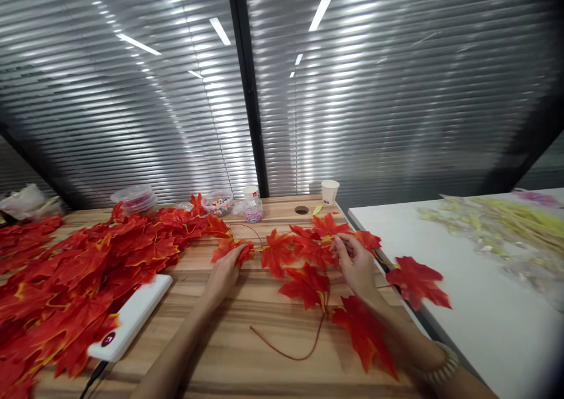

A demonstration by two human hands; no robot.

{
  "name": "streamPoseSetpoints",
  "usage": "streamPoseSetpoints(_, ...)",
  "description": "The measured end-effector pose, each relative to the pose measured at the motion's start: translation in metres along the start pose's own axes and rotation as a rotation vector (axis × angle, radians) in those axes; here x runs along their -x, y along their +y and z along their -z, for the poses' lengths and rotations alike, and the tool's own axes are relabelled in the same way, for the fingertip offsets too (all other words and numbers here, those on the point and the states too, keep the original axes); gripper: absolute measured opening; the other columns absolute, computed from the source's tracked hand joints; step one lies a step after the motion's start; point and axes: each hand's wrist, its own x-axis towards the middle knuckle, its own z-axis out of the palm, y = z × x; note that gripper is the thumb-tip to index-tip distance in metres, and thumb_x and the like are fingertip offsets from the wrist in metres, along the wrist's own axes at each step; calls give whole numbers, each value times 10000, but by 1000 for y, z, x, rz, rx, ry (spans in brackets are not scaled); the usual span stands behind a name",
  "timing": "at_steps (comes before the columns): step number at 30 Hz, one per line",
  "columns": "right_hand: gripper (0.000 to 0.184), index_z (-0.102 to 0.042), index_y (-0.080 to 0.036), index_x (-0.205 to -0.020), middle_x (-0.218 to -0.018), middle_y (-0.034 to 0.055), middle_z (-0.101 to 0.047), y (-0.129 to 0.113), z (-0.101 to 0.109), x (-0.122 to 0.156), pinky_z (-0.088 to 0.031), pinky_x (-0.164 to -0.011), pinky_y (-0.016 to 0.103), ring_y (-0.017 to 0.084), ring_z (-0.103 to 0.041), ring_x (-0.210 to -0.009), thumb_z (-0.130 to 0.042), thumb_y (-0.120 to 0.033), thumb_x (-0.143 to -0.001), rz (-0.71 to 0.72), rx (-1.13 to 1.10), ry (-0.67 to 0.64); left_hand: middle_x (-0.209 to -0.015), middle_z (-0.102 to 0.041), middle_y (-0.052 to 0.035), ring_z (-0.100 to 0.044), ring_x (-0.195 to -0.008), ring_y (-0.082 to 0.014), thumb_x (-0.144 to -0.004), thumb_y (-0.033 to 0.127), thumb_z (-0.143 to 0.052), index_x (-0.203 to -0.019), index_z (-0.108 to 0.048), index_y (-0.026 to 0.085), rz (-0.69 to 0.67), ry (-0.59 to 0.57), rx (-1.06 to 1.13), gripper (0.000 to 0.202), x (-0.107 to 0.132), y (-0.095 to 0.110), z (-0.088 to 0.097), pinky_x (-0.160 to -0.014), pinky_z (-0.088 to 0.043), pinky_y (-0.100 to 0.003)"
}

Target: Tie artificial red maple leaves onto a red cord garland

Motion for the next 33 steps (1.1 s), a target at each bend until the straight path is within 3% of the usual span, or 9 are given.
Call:
streamPoseSetpoints(8,305,-602,-142,-870,-796,77,-640,12,6,-4,-467,-663,306,194,-597,-702,-473,-410,-803,-20,55,82,-1203,-550,-81,-507,-1095,-203,-726,63,-371,-1215,-447,173,49,104,7,506,0,0,6,-926,-396,-357)
streamPoseSetpoints(16,303,-610,-136,-852,-769,77,-652,9,8,-3,-462,-629,288,184,-596,-655,-454,-393,-810,3,85,26,-1227,-497,-112,-478,-1084,-271,-739,420,-528,-1228,-444,193,-60,-55,-86,545,2,20,10,-905,-390,-418)
streamPoseSetpoints(19,284,-620,-137,-836,-754,70,-655,4,8,-2,-452,-601,269,177,-588,-636,-455,-366,-805,35,135,-24,-1207,-514,-95,-455,-1103,-265,-755,440,-514,-1151,-525,218,-122,-67,-81,454,2,30,12,-948,-340,-438)
streamPoseSetpoints(23,261,-643,-138,-821,-659,49,-647,0,9,-1,-419,-514,251,158,-543,-528,-451,-310,-783,52,208,-119,-1094,-591,-76,-509,-1037,-211,-809,369,-469,-987,-617,211,-169,-68,68,280,4,39,9,-959,-341,-387)
streamPoseSetpoints(29,239,-661,-152,-790,-730,52,-669,-2,9,4,-435,-597,265,170,-585,-614,-438,-215,-730,123,258,-268,-912,-673,-56,-597,-854,-191,-793,365,-487,-877,-657,204,-6,-121,274,249,7,45,7,-799,-446,-308)
streamPoseSetpoints(33,234,-657,-167,-804,-755,45,-671,-10,7,11,-437,-613,272,177,-597,-645,-439,-186,-719,210,292,-394,-905,-676,-70,-615,-808,-181,-752,367,-537,-989,-624,176,147,-138,481,317,9,41,6,-725,-477,-282)
